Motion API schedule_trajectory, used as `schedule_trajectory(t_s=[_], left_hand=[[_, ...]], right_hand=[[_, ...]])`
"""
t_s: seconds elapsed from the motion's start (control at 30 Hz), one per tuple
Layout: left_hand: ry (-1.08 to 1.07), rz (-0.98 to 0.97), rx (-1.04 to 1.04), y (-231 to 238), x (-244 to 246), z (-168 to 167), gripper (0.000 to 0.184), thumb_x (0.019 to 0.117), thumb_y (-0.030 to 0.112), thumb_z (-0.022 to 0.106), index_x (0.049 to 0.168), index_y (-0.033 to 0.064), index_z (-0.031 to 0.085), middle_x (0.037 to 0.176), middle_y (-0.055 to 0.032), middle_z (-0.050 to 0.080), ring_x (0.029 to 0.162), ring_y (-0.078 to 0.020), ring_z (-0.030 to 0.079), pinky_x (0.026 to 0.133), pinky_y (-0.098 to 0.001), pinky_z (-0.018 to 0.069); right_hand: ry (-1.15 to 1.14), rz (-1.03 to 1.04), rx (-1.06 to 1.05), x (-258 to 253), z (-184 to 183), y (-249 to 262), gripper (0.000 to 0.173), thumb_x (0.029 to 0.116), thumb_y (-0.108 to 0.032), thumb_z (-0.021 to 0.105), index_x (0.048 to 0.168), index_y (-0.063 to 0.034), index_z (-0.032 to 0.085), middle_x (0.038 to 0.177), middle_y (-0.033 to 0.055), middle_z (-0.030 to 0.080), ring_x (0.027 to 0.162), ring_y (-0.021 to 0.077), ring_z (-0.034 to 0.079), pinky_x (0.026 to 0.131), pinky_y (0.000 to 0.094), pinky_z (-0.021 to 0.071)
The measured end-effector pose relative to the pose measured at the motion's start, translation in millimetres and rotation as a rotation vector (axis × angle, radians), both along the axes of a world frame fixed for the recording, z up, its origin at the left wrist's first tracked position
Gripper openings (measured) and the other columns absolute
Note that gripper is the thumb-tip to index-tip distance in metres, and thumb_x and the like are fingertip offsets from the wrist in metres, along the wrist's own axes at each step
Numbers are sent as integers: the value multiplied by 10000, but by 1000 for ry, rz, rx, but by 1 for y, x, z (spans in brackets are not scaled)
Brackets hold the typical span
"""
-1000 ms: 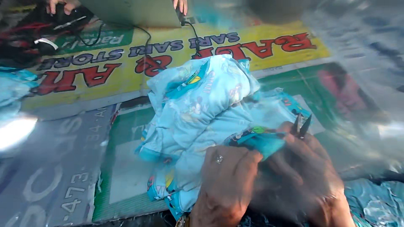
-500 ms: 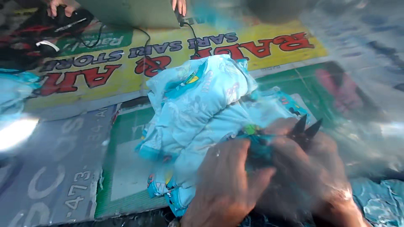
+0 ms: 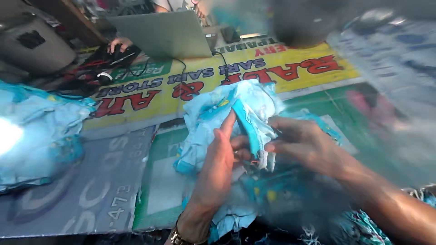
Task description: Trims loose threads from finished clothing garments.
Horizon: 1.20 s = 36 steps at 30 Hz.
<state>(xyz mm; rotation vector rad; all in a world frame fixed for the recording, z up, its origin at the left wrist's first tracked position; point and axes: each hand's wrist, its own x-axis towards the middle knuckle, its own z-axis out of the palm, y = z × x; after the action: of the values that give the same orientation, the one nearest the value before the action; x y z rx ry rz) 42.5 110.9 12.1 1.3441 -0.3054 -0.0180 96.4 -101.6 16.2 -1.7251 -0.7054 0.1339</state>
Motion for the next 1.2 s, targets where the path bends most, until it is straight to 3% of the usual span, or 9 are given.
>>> schedule_trajectory(t_s=[0.17, 0.23, 0.37, 0.5, 0.7, 0.83, 1.0, 1.13, 1.2], left_hand=[[56, 17, -72, 0, -2, 8, 967, 931, 809, 242, 1641, 156, 171, 1214, -106, 706, 934, -153, 719, 830, -300, 585], [86, 41, -179, -2, -1, 9, 936, 941, 799, 235, 1614, 149, 236, 1172, -79, 702, 876, -121, 696, 789, -272, 575], [101, 58, -192, -7, -1, 10, 916, 963, 769, 265, 1626, 141, 206, 1153, -97, 714, 925, -160, 710, 824, -300, 576], [71, 100, -183, -8, -2, 8, 870, 963, 712, 417, 1632, 205, 193, 1239, -81, 684, 979, -157, 708, 834, -278, 581], [123, 142, -198, -8, -4, 10, 815, 988, 699, 379, 1626, 220, 216, 1265, -88, 675, 1008, -184, 710, 859, -318, 588], [139, 136, -265, -11, -4, 9, 793, 998, 678, 386, 1629, 229, 217, 1307, -89, 653, 1056, -193, 692, 879, -329, 577], [101, 100, -212, -7, -6, 4, 902, 964, 739, 371, 1648, 192, 153, 1340, -100, 636, 1070, -186, 688, 914, -338, 568], [-18, 54, -76, -6, -6, 0, 1032, 903, 820, 333, 1649, 140, 119, 1264, -124, 685, 1033, -187, 709, 894, -338, 584], [-54, 54, -41, -8, -6, -4, 1031, 904, 812, 347, 1645, 129, 132, 1233, -114, 700, 1009, -181, 712, 881, -331, 587]], right_hand=[[-364, -206, -81, -5, 5, -2, 275, 955, -263, 693, 1173, -108, 631, 992, -56, 621, 696, -37, 555, 582, 120, 498], [-458, -154, -20, -13, 1, 1, 293, 963, -333, 707, 1129, -93, 674, 954, -51, 619, 745, -42, 563, 616, 110, 496], [-609, -191, -54, -19, -20, 14, 99, 965, -152, 684, 984, -75, 743, 936, 14, 680, 820, 21, 640, 694, 153, 538], [-426, -183, 201, -28, -18, 14, 151, 1015, -180, 645, 939, -58, 690, 918, -16, 652, 828, -10, 623, 720, 125, 539], [-172, -130, 365, -42, -25, 7, 260, 1065, -304, 555, 901, -123, 641, 773, -120, 580, 688, -98, 512, 608, 75, 417], [-159, -220, 318, -46, -32, 23, 184, 985, -237, 674, 1065, -71, 667, 950, -85, 682, 779, -77, 593, 669, 90, 506], [-230, -306, 358, -43, -34, 35, 183, 998, -215, 661, 885, -72, 643, 777, -85, 617, 697, -87, 555, 615, 75, 467], [-65, -363, 239, -33, -24, 27, 412, 933, -271, 719, 1304, -139, 596, 837, -103, 591, 633, -43, 538, 566, 108, 482], [105, -288, 261, -24, -24, 22, 224, 939, -253, 715, 1139, -154, 694, 767, -56, 642, 604, 14, 575, 544, 163, 499]])
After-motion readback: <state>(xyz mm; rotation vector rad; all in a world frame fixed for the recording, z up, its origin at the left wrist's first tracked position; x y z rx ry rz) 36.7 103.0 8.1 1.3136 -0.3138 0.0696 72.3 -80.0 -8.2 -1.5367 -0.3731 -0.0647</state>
